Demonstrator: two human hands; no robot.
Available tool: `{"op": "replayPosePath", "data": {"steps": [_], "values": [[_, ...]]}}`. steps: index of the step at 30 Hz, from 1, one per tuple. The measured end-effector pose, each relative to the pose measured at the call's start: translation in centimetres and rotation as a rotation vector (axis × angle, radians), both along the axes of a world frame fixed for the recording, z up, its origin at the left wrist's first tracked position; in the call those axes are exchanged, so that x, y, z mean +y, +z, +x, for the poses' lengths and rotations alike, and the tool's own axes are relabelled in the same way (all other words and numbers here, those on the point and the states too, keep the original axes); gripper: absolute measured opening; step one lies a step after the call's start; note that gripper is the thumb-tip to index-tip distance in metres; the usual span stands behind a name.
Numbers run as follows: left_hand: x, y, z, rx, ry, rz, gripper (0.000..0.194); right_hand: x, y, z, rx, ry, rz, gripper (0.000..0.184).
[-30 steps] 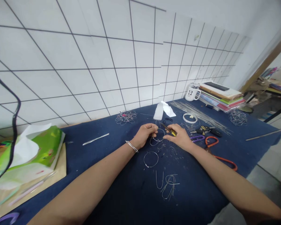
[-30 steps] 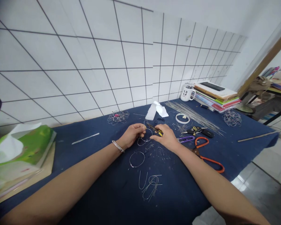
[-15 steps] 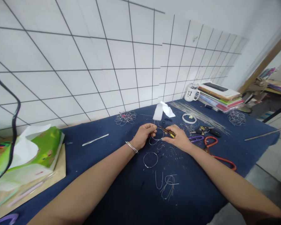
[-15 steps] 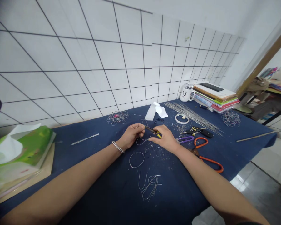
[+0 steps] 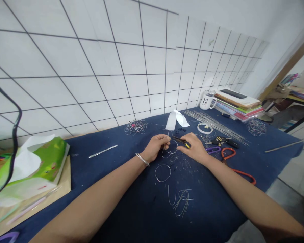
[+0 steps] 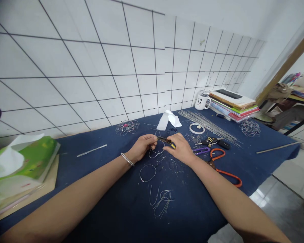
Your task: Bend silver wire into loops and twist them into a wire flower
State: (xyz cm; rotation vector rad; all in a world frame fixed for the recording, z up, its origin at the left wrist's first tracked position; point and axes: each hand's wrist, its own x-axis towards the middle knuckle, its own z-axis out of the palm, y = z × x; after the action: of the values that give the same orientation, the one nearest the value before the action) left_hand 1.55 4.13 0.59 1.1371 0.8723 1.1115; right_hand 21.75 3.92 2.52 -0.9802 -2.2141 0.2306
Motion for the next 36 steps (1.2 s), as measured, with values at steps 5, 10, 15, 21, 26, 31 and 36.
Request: {"op": "replayPosePath", "data": {"steps": [5, 10, 15, 21, 26, 31, 36], "values": [[-0.1, 0.2, 0.2, 0.046, -0.081, -0.079, 0.022, 0.2, 0.3, 0.3, 0.007, 0.025, 0.017, 0.027], [-0.9, 0.8, 0.6, 0.046, -0.192, -0.163, 0.02, 0.0, 0.3, 0.4, 0.062, 0.001, 0.0, 0.029], [-1.6, 1.2, 1.0, 0.044, -0.286, -0.181, 0.02, 0.0, 0.2, 0.3, 0.145, -0.035, -0.16, 0.023], [-1.5, 1.3, 1.0, 0.04, -0.286, -0.19, 0.021, 0.0, 0.6, 0.2, 0.281, 0.054, -0.533, 0.025], [-1.5, 1.0, 1.2, 0.055, -0.278, -0.172, 0.02, -0.2, 0.5, 0.0, 0.305, 0.086, -0.649, 0.022], [-1.5, 0.6, 1.3, 0.041, -0.252, -0.153, 0.021, -0.1, 0.3, 0.0, 0.317, 0.087, -0.632, 0.022], [-1.5, 0.4, 1.3, 0.037, -0.227, -0.135, 0.021, -0.1, 0.2, 0.0, 0.316, 0.079, -0.659, 0.025]]}}
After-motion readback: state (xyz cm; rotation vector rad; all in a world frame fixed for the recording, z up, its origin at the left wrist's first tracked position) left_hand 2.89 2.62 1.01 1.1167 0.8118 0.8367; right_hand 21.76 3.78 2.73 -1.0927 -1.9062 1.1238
